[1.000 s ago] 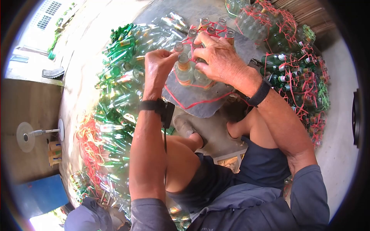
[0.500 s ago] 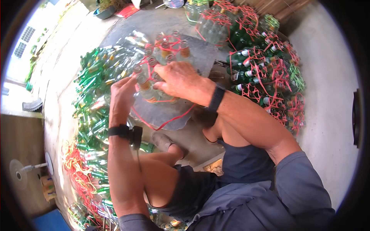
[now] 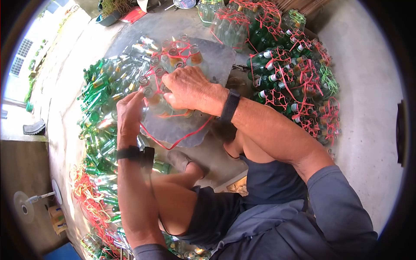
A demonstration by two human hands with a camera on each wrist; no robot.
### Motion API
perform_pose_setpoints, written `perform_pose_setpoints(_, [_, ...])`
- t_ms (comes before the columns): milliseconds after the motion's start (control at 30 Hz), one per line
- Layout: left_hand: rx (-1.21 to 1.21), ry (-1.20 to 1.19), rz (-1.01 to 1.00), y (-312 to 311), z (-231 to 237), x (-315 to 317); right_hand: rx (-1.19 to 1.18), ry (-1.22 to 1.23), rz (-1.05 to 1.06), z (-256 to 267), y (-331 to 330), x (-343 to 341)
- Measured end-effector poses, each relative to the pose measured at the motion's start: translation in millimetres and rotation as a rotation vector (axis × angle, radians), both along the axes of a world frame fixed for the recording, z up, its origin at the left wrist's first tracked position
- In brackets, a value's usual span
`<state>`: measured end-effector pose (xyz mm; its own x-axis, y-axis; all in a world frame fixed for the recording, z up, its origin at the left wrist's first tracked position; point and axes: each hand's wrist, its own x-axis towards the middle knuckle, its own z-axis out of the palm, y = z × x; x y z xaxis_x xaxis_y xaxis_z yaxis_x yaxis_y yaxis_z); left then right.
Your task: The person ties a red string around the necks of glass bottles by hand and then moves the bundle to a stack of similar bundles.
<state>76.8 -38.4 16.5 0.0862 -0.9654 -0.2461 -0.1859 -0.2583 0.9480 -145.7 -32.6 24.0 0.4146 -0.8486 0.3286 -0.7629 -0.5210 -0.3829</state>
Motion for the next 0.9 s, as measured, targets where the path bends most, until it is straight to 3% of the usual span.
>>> perform_pose_setpoints(300, [0.008, -0.032, -0.020, 15.3, 1.3, -11.9, -0.019, 0.071, 0.019, 7.9, 2.3, -15.3])
perform_pose_setpoints(667, [-0.076, 0.047, 0.109, 49.9, -13.0, -48.4, -0.025, 0.138, 0.036, 7.0, 7.1, -43.4])
perform_pose_setpoints(733, [-0.069, 0.104, 0.113, 54.0, -14.9, -51.6, -0.144, 0.039, 0.045, 0.4, 6.7, -45.1])
perform_pose_setpoints(900, [-0.057, 0.180, 0.088, 51.4, -20.8, -48.9, -0.123, 0.024, 0.000, -2.4, 10.1, -42.6])
